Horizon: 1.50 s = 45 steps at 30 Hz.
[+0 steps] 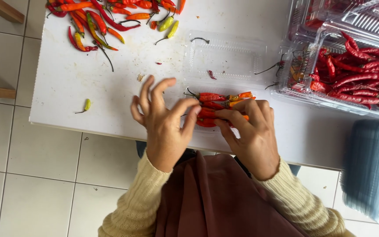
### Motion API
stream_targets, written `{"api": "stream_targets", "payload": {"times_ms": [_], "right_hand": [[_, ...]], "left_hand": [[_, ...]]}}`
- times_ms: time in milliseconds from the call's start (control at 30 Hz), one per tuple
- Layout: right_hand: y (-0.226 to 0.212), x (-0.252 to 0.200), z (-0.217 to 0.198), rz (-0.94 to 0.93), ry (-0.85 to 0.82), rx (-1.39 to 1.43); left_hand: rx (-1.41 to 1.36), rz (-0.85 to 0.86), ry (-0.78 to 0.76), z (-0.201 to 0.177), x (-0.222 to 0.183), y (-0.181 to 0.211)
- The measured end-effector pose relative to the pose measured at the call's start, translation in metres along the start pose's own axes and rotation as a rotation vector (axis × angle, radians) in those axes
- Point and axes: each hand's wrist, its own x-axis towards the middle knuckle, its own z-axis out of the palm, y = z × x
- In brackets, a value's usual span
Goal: The person sorts red and orange chili peppers from a pile on a table and arranges them neatly into small clear plastic containers before closing and stacking them.
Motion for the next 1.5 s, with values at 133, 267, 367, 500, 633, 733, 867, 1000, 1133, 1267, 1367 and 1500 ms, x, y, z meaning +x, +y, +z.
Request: {"api": "stream_targets", "payload": {"times_ms": [133, 267, 367, 500, 633, 733, 867, 1000, 1133, 1267, 1367, 1500], "right_hand": [[0.006, -0.004, -0.010, 0.015, 0.060, 0.068], [0.014, -0.012, -0.014, 0.065, 0.063, 0.107], [0.015, -0.016, -0.017, 0.093, 0.060, 0.102], [0.015, -0.018, -0.021, 0.099, 0.051, 0.114], [0.016, -0.016, -0.024, 0.092, 0.066, 0.120], [0.016, -0.017, -0.029, 0.094, 0.065, 0.125], [0.018, -0.016, -0.030, 0.119, 0.062, 0.124], [0.016, -0.013, -0.030, 0.125, 0.071, 0.175], [0.018, -0.012, -0.034, 0.160, 0.082, 0.206], [0.020, -0.005, -0.036, 0.197, 0.031, 0.313], [0.015, 0.005, -0.036, 0.211, 0.017, 0.431], [0.006, 0.016, -0.032, 0.288, 0.015, 0.569]], "left_hand": [[0.085, 0.037, 0.137, -0.010, 0.040, -0.025], [0.157, 0.137, 0.238, 0.009, 0.091, -0.059], [0.211, 0.219, 0.214, 0.036, 0.125, -0.067], [0.289, 0.297, 0.177, 0.094, 0.164, -0.088], [0.481, 0.280, 0.165, 0.124, 0.181, -0.082], [0.551, 0.203, 0.081, 0.140, 0.179, -0.083], [0.495, 0.262, 0.202, 0.136, 0.176, -0.084], [0.442, 0.280, 0.265, 0.137, 0.174, -0.091], [0.354, 0.203, 0.123, 0.107, 0.160, -0.069], [0.118, 0.175, 0.177, 0.044, 0.120, -0.019], [-0.075, 0.175, 0.121, 0.008, 0.074, 0.014], [-0.227, 0.046, -0.031, -0.009, 0.027, 0.037]]}}
